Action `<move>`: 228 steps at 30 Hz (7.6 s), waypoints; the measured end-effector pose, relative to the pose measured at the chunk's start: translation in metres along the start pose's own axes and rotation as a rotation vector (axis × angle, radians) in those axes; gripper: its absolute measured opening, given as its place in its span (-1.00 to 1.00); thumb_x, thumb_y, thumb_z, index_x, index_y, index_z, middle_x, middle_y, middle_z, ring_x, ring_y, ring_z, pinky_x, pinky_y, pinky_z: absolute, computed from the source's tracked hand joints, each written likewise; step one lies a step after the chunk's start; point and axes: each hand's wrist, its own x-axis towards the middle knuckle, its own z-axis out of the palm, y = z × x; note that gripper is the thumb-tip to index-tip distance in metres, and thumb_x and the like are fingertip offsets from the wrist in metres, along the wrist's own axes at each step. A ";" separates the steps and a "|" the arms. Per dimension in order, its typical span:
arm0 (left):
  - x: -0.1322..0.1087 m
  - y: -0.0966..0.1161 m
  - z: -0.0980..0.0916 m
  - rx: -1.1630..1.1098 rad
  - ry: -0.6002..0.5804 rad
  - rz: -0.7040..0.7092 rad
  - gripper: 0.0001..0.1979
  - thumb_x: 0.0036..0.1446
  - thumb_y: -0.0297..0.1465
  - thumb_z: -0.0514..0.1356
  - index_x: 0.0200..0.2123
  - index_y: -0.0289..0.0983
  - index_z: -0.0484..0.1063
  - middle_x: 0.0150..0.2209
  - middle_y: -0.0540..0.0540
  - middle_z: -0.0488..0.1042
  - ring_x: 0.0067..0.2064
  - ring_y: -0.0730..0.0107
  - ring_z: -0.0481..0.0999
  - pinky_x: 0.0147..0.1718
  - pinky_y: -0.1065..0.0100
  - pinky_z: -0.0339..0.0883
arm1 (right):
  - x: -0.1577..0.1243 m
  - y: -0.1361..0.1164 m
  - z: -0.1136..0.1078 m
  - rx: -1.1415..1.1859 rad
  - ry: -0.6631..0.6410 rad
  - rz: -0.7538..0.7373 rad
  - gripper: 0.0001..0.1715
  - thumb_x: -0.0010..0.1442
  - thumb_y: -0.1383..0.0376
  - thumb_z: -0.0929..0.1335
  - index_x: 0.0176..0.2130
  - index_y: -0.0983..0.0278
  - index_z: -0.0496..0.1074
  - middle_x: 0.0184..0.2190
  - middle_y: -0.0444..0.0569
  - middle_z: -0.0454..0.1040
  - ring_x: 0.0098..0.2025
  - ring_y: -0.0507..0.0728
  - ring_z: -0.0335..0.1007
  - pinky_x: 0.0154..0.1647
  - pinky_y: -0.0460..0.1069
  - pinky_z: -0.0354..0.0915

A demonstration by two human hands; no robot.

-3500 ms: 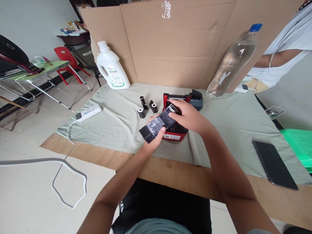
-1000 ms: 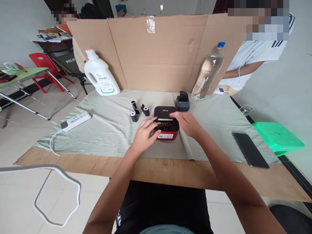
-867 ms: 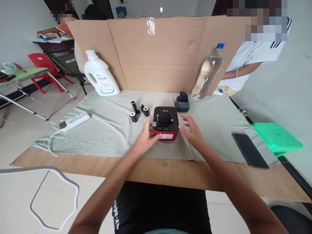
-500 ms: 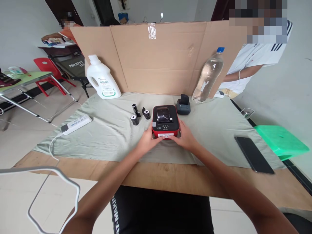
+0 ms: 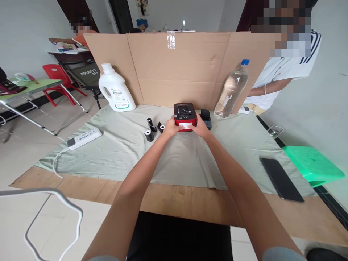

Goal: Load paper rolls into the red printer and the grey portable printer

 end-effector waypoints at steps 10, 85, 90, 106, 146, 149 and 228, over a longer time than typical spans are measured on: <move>0.008 -0.029 0.014 -0.101 0.055 0.044 -0.16 -0.02 -0.41 0.43 0.31 -0.31 0.20 0.22 -0.28 0.48 0.23 -0.01 0.50 0.28 0.00 0.34 | 0.003 0.012 0.016 -0.088 0.068 0.039 -0.13 0.11 0.33 0.34 0.37 0.38 0.15 0.29 0.25 0.36 0.27 0.28 0.35 0.34 0.17 0.25; -0.140 -0.005 -0.011 0.010 -0.558 -0.067 -0.34 0.25 -0.33 0.08 0.43 -0.06 0.20 0.46 0.04 0.17 0.54 0.22 0.00 0.50 -0.03 -0.66 | -0.191 -0.110 0.019 -0.699 -0.226 0.417 0.54 0.10 -0.21 0.48 0.52 0.23 -0.53 0.17 0.32 0.30 -0.29 0.27 0.48 -0.38 0.10 0.36; -0.143 0.001 -0.016 -0.041 -0.556 -0.115 -0.39 0.34 -0.22 0.04 0.44 0.09 0.14 0.45 0.20 0.19 0.57 0.26 -0.16 0.51 0.01 -0.68 | -0.189 -0.115 0.015 -0.698 -0.231 0.456 0.52 0.15 -0.20 0.45 0.51 0.22 -0.60 0.26 0.36 0.26 -0.16 0.34 0.52 -0.28 0.12 0.40; -0.112 -0.026 0.021 0.001 -0.075 0.128 -0.37 0.36 -0.02 0.06 -0.67 -0.24 0.06 -0.64 0.05 0.08 -0.51 0.45 0.15 -0.37 0.32 0.17 | -0.200 -0.098 0.028 -0.542 0.089 0.162 0.29 0.13 -0.04 0.47 0.49 0.41 -0.19 0.21 0.34 0.33 0.27 0.49 0.18 0.26 0.38 0.21; -0.147 0.002 -0.012 -0.300 -0.093 0.107 -0.65 0.23 -0.11 0.25 -0.10 -0.23 0.60 -0.29 -0.05 0.58 -0.27 0.35 0.48 -0.30 0.34 0.30 | -0.112 -0.151 -0.014 -0.784 -0.442 0.069 -0.85 0.30 0.37 0.36 -0.10 0.24 0.43 -0.15 0.01 0.51 -0.21 0.17 0.43 -0.29 0.01 0.16; -0.146 0.001 -0.013 -0.321 -0.052 0.114 -0.66 0.22 -0.11 0.26 -0.14 -0.25 0.62 -0.32 -0.07 0.59 -0.30 0.36 0.49 -0.35 0.35 0.29 | -0.109 -0.142 -0.010 -0.610 -0.410 0.071 -0.84 0.27 0.36 0.37 -0.11 0.24 0.42 -0.16 -0.02 0.52 -0.21 0.15 0.43 -0.28 -0.01 0.18; -0.092 -0.077 -0.158 -0.587 0.563 -0.643 -0.65 -0.12 -0.27 0.47 -0.33 -0.40 0.53 -0.33 -0.18 0.60 -0.33 0.42 0.57 -0.47 0.49 0.31 | -0.229 -0.150 0.114 0.457 -0.681 0.375 -0.57 0.18 0.41 0.37 0.06 0.23 0.41 -0.03 -0.01 0.63 -0.50 -0.06 0.26 -0.46 -0.09 0.25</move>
